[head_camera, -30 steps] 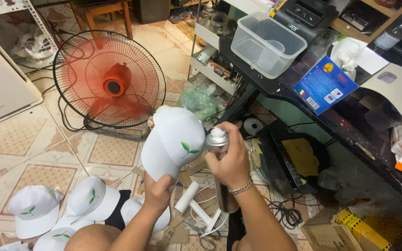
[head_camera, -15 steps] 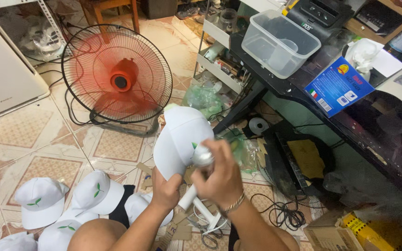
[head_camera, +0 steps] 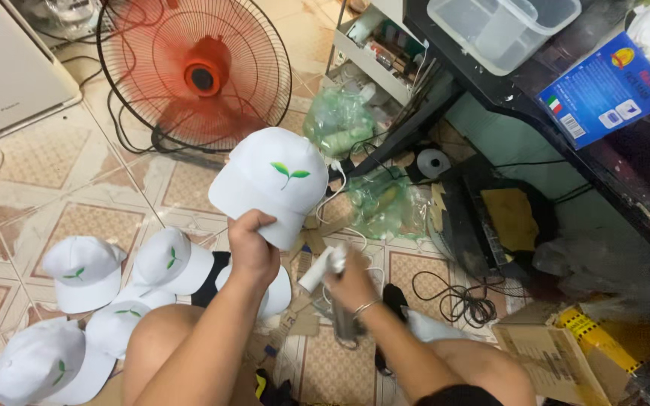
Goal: The person sits on the floor and finishes white baseball caps by using a hairdryer to heat the front logo, inserting a watermelon plush to shape the interior, and wiping the inside with a cloth. The person handles multiple caps one at a time, repeating the heating and shaping steps.
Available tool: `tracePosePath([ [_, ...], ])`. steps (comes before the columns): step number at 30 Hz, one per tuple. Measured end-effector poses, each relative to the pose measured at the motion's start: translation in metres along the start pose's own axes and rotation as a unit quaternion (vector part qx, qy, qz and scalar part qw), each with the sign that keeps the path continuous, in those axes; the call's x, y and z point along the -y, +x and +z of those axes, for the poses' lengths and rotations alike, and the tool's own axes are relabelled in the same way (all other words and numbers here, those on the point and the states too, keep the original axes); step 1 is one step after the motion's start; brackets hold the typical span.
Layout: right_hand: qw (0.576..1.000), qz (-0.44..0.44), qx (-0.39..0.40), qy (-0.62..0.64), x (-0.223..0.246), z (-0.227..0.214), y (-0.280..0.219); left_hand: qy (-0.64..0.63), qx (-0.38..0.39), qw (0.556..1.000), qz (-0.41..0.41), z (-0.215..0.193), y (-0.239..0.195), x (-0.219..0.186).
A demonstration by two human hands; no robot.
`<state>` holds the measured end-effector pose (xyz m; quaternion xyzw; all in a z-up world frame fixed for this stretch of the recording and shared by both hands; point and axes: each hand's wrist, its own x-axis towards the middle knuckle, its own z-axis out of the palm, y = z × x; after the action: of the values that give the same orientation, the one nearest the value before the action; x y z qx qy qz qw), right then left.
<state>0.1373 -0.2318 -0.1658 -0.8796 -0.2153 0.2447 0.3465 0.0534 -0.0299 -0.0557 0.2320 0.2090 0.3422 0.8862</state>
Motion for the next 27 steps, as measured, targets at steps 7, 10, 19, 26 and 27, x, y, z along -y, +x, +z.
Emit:
tracePosePath([
  [7, 0.954, 0.05, 0.239, -0.176, -0.097, 0.12, -0.067, -0.066, -0.038, 0.994, -0.081, 0.013, -0.001, 0.0],
  [10, 0.966, -0.056, 0.194, -0.161, -0.113, 0.129, -0.075, -0.047, -0.041, 0.994, -0.09, 0.011, -0.004, -0.002],
  [19, 0.949, -0.023, -0.142, 0.281, -0.035, 0.088, 0.002, 0.008, 0.004, 0.994, -0.109, 0.024, -0.009, -0.007],
  [26, 0.866, -0.425, -0.264, 0.021, 0.104, -0.036, -0.067, 0.116, 0.014, 0.988, -0.098, 0.042, -0.047, 0.01],
  [27, 0.867, -0.423, -0.264, -0.015, 0.12, -0.048, -0.079, 0.153, 0.025, 0.982, -0.109, 0.046, -0.06, 0.011],
])
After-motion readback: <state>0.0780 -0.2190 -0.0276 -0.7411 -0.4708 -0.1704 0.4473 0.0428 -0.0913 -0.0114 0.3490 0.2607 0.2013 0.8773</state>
